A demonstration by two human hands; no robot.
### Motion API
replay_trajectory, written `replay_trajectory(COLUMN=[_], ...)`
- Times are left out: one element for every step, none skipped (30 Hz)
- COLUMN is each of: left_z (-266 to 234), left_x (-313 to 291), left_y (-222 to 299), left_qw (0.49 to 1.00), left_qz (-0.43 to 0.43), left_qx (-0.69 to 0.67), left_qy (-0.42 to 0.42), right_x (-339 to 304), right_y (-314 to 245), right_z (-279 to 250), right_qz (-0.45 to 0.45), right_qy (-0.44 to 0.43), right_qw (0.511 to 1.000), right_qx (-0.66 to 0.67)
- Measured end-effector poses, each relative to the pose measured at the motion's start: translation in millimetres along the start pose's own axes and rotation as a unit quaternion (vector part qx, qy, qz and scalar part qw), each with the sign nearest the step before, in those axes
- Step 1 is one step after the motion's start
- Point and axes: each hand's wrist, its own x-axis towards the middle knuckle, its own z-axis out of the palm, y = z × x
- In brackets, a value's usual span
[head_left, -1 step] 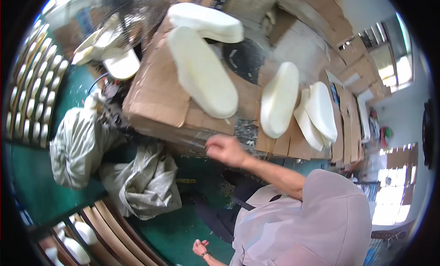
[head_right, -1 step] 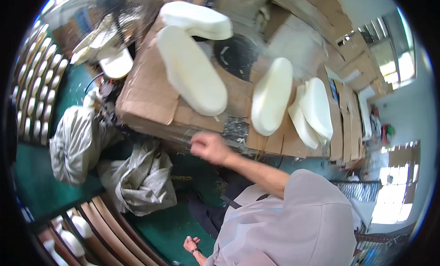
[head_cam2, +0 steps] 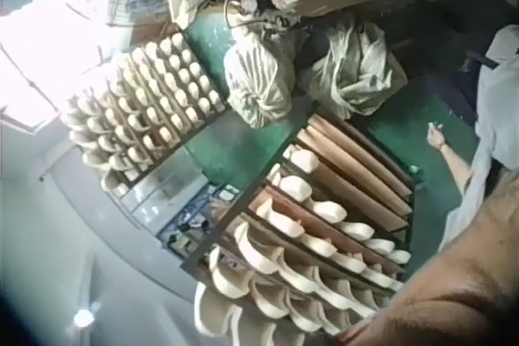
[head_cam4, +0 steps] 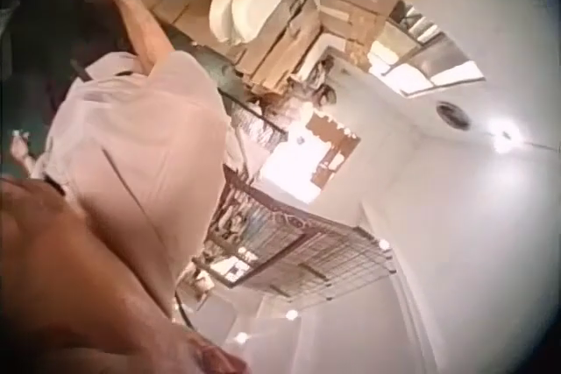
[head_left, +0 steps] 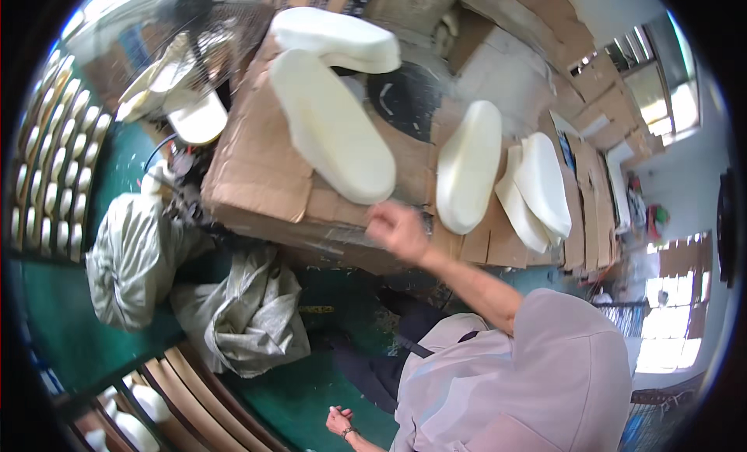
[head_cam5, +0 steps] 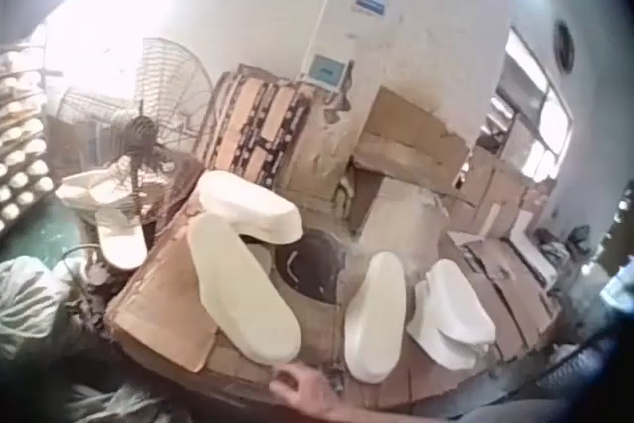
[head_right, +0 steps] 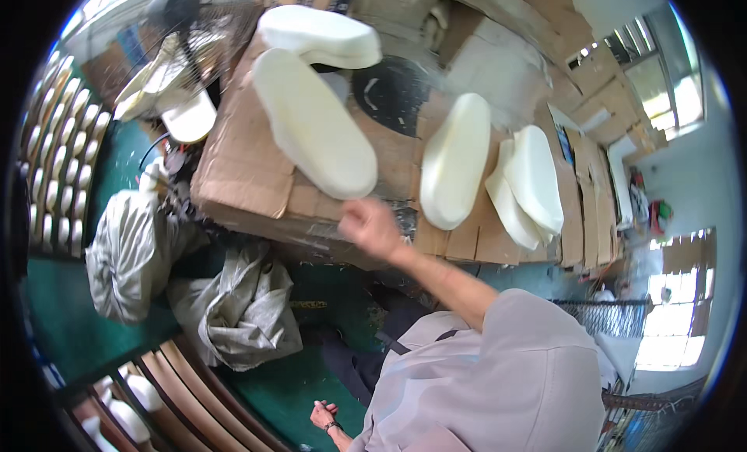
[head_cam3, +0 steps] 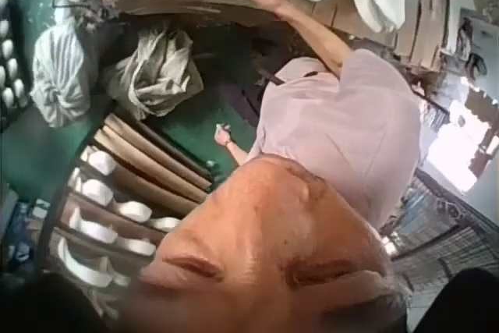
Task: The worker is handling, inspecting, and organizing foam bicycle seat pads in a manufacturing environment, including putting them into a large storage bag and applying adhesive or sealant with a spray tool.
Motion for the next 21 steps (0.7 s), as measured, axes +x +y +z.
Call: replay_trajectory(left_z=[15, 26, 33, 32, 42, 51, 59, 67, 83, 102, 120, 154, 158, 168, 196, 222, 238, 250, 264, 273, 272], left_x=[-11, -19, -25, -33, -32, -35, -39, -46, -55, -65, -77, -99, -121, -138, -159, -185, -209, -233, -261, -292, -326], left_y=[45, 71, 91, 100, 111, 122, 136, 151, 173, 195, 220, 260, 289, 320, 361, 399, 436, 469, 501, 530, 557], left_qw=[0.999, 0.998, 0.998, 0.997, 0.996, 0.996, 0.992, 0.987, 0.983, 0.975, 0.967, 0.954, 0.946, 0.944, 0.921, 0.895, 0.854, 0.808, 0.777, 0.744, 0.704], left_qz=[-0.010, 0.002, 0.044, 0.080, 0.080, 0.087, 0.120, 0.152, 0.166, 0.196, 0.223, 0.251, 0.283, 0.296, 0.352, 0.404, 0.475, 0.539, 0.579, 0.617, 0.668], left_qx=[0.042, 0.059, 0.034, 0.004, -0.025, -0.018, -0.021, -0.025, -0.030, -0.033, -0.036, -0.050, -0.046, -0.049, -0.038, -0.026, -0.028, -0.032, -0.054, -0.079, -0.041], left_qy=[0.015, 0.020, 0.011, 0.011, -0.006, -0.001, -0.021, -0.041, -0.066, -0.097, -0.119, -0.153, -0.150, -0.134, -0.160, -0.189, -0.212, -0.237, -0.238, -0.244, -0.237], right_x=[26, 46, 73, 94, 105, 117, 128, 132, 133, 131, 125, 118, 126, 122, 114, 106, 98, 87, 72, 59, 46], right_y=[35, 88, 147, 191, 236, 272, 301, 329, 357, 378, 394, 411, 385, 328, 313, 305, 291, 261, 222, 176, 128], right_z=[-53, -100, -154, -189, -231, -261, -278, -285, -296, -304, -309, -335, -294, -275, -283, -291, -293, -285, -278, -275, -271], right_qz=[0.010, 0.074, 0.007, 0.029, 0.085, 0.183, 0.276, 0.279, 0.296, 0.308, 0.322, 0.370, 0.345, 0.315, 0.314, 0.221, 0.127, 0.109, 0.094, 0.068, 0.092], right_qy=[0.118, 0.228, 0.331, 0.397, 0.442, 0.446, 0.441, 0.441, 0.393, 0.334, 0.252, 0.267, 0.229, 0.205, 0.217, 0.253, 0.282, 0.257, 0.236, 0.201, 0.150], right_qw=[0.990, 0.971, 0.931, 0.897, 0.864, 0.858, 0.846, 0.846, 0.870, 0.888, 0.888, 0.873, 0.884, 0.889, 0.885, 0.919, 0.940, 0.949, 0.957, 0.971, 0.978], right_qx=[0.082, -0.003, -0.156, -0.193, -0.225, -0.176, -0.121, -0.110, -0.022, 0.069, 0.211, 0.171, 0.217, 0.260, 0.267, 0.207, 0.143, 0.145, 0.141, 0.112, 0.110])
